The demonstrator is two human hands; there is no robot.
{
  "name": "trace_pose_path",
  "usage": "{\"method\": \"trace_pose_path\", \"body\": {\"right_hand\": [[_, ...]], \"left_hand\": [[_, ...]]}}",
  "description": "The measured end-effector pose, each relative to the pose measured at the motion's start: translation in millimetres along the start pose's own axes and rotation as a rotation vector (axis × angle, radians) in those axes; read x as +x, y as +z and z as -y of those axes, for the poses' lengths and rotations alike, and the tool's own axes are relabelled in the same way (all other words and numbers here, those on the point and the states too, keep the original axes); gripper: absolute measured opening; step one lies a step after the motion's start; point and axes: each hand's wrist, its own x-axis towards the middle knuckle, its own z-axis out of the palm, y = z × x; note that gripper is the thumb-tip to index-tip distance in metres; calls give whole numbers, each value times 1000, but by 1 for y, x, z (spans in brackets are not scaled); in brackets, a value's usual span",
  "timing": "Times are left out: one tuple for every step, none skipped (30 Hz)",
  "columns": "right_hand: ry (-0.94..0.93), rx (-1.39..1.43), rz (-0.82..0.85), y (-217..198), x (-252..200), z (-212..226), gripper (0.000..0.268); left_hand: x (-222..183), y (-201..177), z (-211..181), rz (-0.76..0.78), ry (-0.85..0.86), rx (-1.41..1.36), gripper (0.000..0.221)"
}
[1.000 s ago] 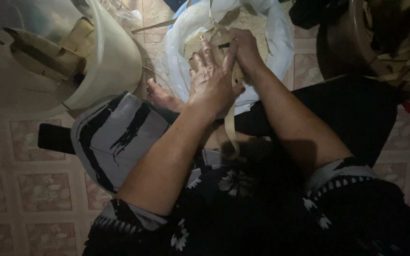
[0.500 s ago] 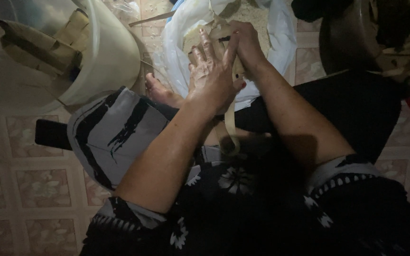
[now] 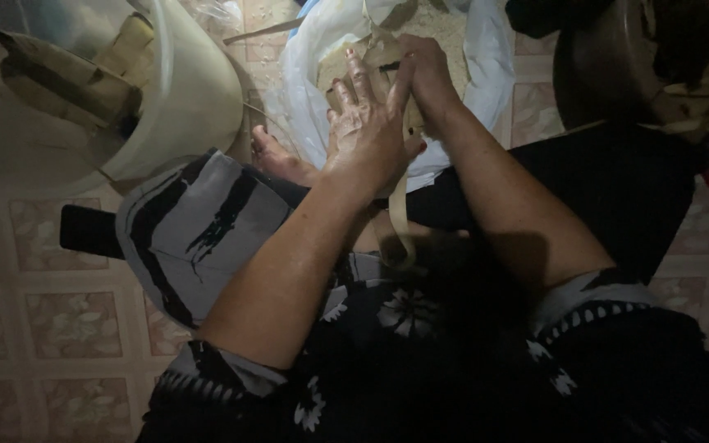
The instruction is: The person cleans and separates strips of material by hand, placing the finished strips onto a white cloth.
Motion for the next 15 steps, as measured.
{"method": "trace_pose_path", "body": {"right_hand": [[-5,0,0,0,0,-1,16],[-13,-25,2,0,0,-2,17],[-25,-51,3,-1,0,-1,18],[-34,-51,3,-1,-1,0,18],[-40,-27,11,0,-3,2,18],[-45,-3,19,0,-4,3,18],[-58,-3,19,-1,-1,-3,18],[-47,-3,11,-2,3,-9,18],[-41,-4,3,-3,9,-14,18],[-57,-5,2,-1,11,-10,18],[21,-85,7,0,14,-5,22],[100,-166,9,2,16,-1,28],[81,-167,7,3,12,4,28],[80,-171,-6,4,9,8,27],[85,-175,-18,5,3,10,26]], "left_hand": [[-1,0,0,-5,1,1,108],[-2,0,0,-16,-3,-18,108],[-2,-1,0,-32,-5,-37,107],[-3,-2,0,-41,-4,-35,107],[-3,-4,0,-50,6,-12,105],[-4,-5,-1,-59,16,12,103],[-5,-6,-1,-71,18,16,103],[-5,-7,-2,-38,9,-27,105],[-4,-9,-2,-8,1,-69,108],[-4,-9,-5,-24,6,-65,108],[-4,-10,-8,35,-60,-3,105],[-4,-10,-11,93,-126,58,102],[-4,-12,-11,75,-123,63,102],[-4,-13,-11,98,-121,67,104],[-5,-13,-11,126,-121,69,105]]}}
